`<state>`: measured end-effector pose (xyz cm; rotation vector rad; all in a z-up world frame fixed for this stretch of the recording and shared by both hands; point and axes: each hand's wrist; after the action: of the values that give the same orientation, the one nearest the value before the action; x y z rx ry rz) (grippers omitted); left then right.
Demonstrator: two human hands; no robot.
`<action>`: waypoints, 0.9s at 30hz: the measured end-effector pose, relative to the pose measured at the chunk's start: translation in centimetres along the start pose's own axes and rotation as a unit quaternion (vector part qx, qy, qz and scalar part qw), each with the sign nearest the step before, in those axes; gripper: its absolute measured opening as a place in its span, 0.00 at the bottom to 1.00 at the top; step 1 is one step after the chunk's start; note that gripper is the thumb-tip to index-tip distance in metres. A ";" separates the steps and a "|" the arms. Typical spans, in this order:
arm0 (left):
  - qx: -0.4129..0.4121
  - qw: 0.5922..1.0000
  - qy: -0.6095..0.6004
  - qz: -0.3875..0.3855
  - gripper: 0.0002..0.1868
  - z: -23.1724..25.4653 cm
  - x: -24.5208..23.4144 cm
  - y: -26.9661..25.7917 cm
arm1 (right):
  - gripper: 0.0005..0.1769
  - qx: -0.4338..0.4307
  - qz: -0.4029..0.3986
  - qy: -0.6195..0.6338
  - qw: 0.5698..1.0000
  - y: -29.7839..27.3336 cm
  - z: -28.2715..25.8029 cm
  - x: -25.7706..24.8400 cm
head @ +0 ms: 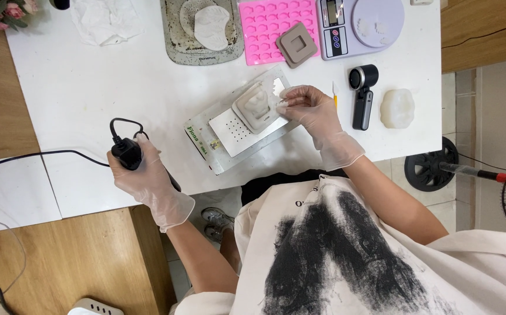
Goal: Using a heat gun to melt and shape wax inside a mold on a workbench.
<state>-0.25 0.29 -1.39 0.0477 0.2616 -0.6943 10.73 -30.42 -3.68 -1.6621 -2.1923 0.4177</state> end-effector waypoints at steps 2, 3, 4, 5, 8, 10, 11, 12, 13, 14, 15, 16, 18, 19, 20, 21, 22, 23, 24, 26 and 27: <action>0.005 1.000 0.004 0.000 0.10 -0.2 -0.1 0.0 | 0.19 0.002 0.004 -0.002 1.000 0.1 0.1 0.0; 0.009 1.000 0.008 0.000 0.10 -0.3 -0.2 0.0 | 0.19 0.004 0.008 -0.005 1.000 0.1 0.1 0.0; 0.009 1.000 0.008 0.000 0.10 -0.3 -0.2 0.0 | 0.19 0.004 0.007 -0.004 1.000 0.1 0.2 0.0; 0.010 1.000 -0.001 -0.002 0.10 -0.3 -0.3 0.0 | 0.19 0.004 0.007 0.000 1.000 0.2 0.2 0.0; 0.012 1.000 -0.007 -0.005 0.10 -0.1 -0.4 -0.1 | 0.19 0.004 0.008 0.005 1.000 0.0 0.3 0.1; 0.014 1.000 -0.004 -0.006 0.10 0.1 -0.3 0.0 | 0.18 0.000 0.009 0.006 1.000 0.1 0.2 0.0; 0.011 1.000 0.006 -0.004 0.10 0.2 -0.3 0.0 | 0.18 0.002 0.013 0.007 1.000 0.1 0.3 0.0; 0.008 1.000 0.017 -0.002 0.11 0.3 -0.3 0.0 | 0.18 0.003 0.016 0.008 1.000 0.2 0.3 -0.1; 0.008 1.000 0.018 -0.002 0.11 0.3 -0.4 0.0 | 0.18 0.004 0.017 0.009 1.000 0.0 0.4 0.0; 0.010 1.000 0.004 -0.006 0.10 0.2 -0.4 0.0 | 0.18 0.002 0.016 0.008 1.000 -0.1 0.5 0.0; 0.013 1.000 -0.010 -0.010 0.10 0.2 -0.3 0.0 | 0.17 0.000 0.016 0.006 1.000 -0.1 0.5 -0.1; 0.013 1.000 -0.010 -0.011 0.10 0.2 -0.3 0.1 | 0.17 -0.001 0.017 0.006 1.000 -0.1 0.6 -0.1; 0.016 1.000 -0.015 -0.013 0.10 0.2 -0.2 0.1 | 0.16 -0.010 0.012 0.003 1.000 0.0 0.8 -0.1; 0.016 1.000 -0.015 -0.013 0.10 0.2 -0.1 0.2 | 0.16 -0.011 0.012 0.003 1.000 0.0 0.7 -0.1; 0.015 1.000 -0.013 -0.008 0.10 0.2 0.0 0.3 | 0.16 -0.013 0.010 0.007 1.000 0.1 0.6 -0.1; 0.012 1.000 -0.011 -0.003 0.10 0.2 0.0 0.3 | 0.16 -0.014 0.008 0.012 1.000 0.0 0.6 -0.1; 0.012 1.000 -0.010 -0.003 0.10 0.3 0.0 0.2 | 0.16 -0.013 0.008 0.012 1.000 0.0 0.6 -0.1; 0.014 1.000 -0.026 -0.009 0.10 0.4 0.0 0.1 | 0.16 -0.014 0.005 0.013 1.000 -0.1 0.6 -0.1; 0.016 0.999 -0.043 -0.016 0.10 0.5 0.0 0.0 | 0.16 -0.014 0.002 0.015 1.000 -0.1 0.7 -0.1; 0.019 0.999 -0.028 -0.013 0.10 0.5 0.0 0.1 | 0.16 -0.016 0.001 0.009 1.000 0.0 0.7 -0.2; 0.020 1.000 -0.014 -0.012 0.10 0.5 0.0 0.0 | 0.16 -0.017 0.001 0.004 1.000 0.0 0.8 -0.2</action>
<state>-0.11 0.25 -0.94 0.0733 0.2227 -0.7230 10.41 -30.63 -4.37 -1.6801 -2.2052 0.3750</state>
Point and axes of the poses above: each hand's wrist, its own y-axis towards the middle knuckle, its own x-axis out of the palm, z = x × y, and after that the axes turned 8 degrees about -z, right-handed
